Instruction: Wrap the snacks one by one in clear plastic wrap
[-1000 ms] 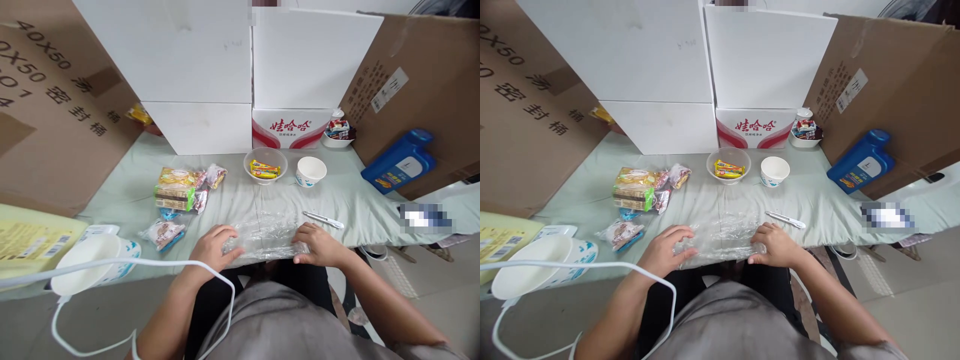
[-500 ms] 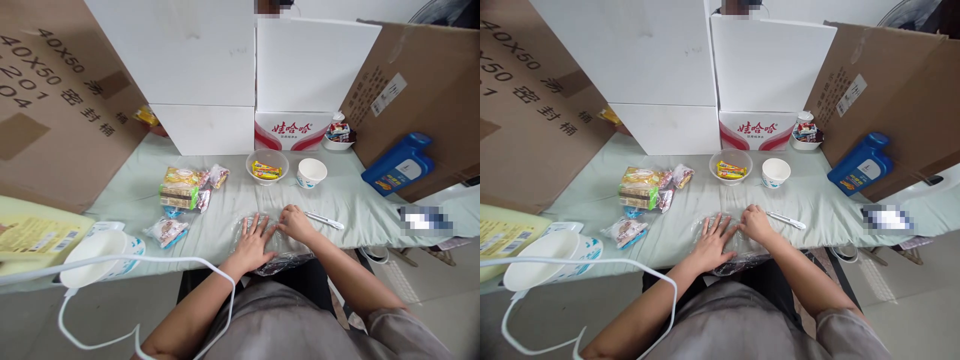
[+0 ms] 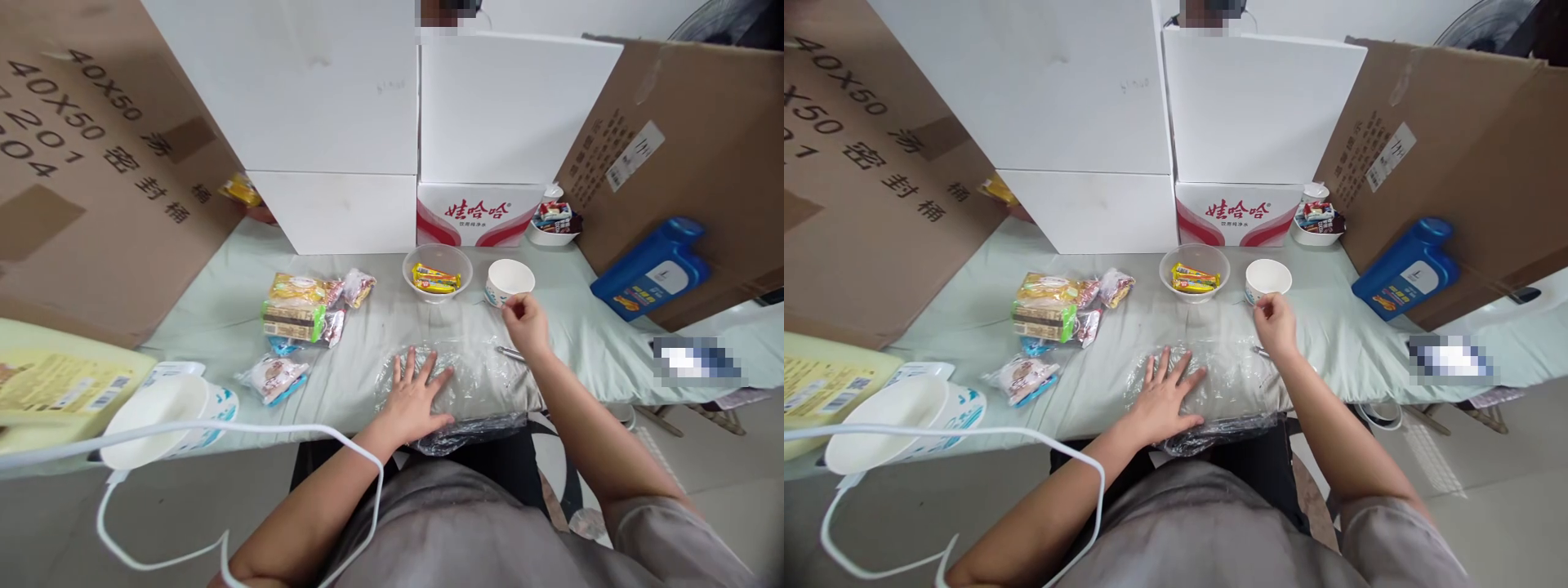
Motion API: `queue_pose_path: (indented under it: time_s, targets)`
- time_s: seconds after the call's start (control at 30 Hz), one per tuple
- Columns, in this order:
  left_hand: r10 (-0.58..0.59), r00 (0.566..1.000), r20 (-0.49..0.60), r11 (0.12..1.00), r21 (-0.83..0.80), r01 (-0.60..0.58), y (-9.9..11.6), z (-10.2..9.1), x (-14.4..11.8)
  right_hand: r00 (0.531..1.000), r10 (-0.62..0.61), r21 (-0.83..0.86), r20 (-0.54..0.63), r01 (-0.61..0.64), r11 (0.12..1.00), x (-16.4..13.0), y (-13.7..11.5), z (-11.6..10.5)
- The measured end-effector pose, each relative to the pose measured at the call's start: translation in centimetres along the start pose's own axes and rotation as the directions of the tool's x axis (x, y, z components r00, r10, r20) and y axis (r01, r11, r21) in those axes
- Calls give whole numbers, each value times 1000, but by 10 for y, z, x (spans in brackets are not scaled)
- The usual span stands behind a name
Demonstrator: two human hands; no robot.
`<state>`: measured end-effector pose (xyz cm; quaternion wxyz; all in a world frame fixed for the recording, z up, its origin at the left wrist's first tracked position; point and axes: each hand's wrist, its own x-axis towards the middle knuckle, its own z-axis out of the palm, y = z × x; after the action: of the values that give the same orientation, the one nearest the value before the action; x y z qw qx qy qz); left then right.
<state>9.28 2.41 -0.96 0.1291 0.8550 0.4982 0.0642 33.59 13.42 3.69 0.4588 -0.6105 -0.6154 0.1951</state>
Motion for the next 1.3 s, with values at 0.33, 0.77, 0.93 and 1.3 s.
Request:
queue_pose_path:
  time_s: [0.33,0.77,0.93,1.3]
  targets:
    - [-311,948,-71,948,51,315,-75,-38,22,778,-184,-475,600,532,702,-70,20,25]
    - [237,959,-158,955,-142,-259,-61,-49,-101,582,-520,-8,625,671,741,-120,10,-75]
    - [288,944,-163,955,119,-272,-68,-20,-111,557,-476,-278,681,798,535,-144,58,-78]
    - [-257,932,-254,846,-526,90,-69,-39,-59,767,-312,26,561,360,933,-116,27,-47]
